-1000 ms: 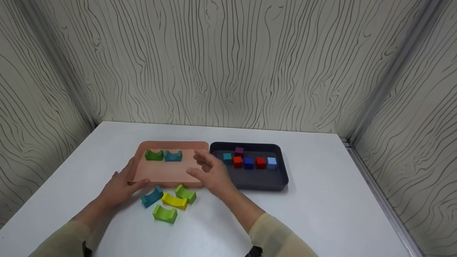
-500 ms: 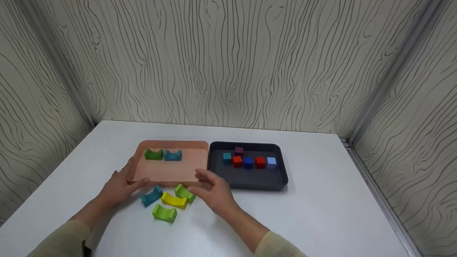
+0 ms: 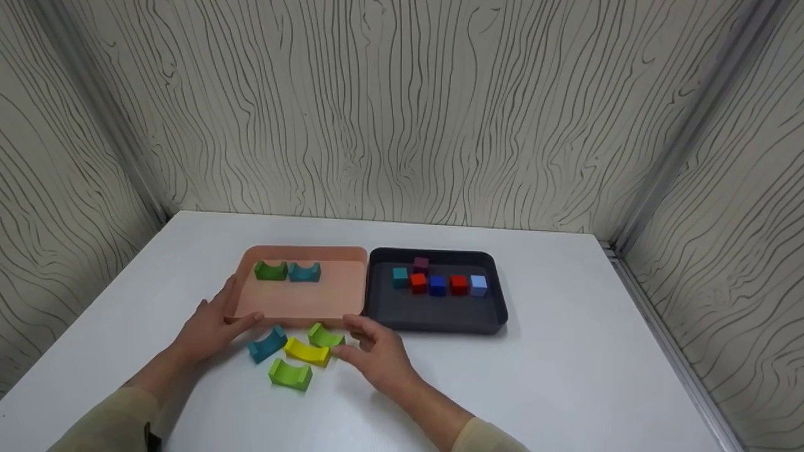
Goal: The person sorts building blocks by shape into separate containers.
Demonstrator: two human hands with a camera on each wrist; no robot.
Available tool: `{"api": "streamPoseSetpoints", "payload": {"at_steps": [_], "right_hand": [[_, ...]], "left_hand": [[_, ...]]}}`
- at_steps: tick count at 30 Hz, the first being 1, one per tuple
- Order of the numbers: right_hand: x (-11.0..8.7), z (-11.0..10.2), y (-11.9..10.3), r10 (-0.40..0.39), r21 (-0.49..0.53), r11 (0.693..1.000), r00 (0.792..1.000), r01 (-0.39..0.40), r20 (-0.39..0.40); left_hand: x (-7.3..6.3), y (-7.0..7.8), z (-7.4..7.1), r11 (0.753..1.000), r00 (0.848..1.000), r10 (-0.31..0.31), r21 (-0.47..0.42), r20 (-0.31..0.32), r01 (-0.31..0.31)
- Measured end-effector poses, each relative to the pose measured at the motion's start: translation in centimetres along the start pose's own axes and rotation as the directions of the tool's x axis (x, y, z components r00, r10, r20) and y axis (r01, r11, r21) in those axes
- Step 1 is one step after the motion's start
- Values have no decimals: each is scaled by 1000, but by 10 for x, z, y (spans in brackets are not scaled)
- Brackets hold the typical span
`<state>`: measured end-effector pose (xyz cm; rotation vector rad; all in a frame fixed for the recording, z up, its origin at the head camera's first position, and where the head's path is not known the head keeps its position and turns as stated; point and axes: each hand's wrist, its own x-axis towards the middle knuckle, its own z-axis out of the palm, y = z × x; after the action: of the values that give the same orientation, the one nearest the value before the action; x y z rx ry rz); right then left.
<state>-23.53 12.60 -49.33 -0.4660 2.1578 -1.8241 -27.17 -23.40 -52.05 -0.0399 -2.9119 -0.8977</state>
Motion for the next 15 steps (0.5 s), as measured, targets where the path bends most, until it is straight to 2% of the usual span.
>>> {"api": "streamPoseSetpoints", "payload": {"at_steps": [9,15], "right_hand": [[-2,1,5,36,23,999,998,-37,55],[-1,1,6,48,22,999,997,-49,54]], "left_hand": [[0,-1,0,1000,1000,12,1,0,-12],[0,1,-1,1000,1000,8,4,3,-8]]}}
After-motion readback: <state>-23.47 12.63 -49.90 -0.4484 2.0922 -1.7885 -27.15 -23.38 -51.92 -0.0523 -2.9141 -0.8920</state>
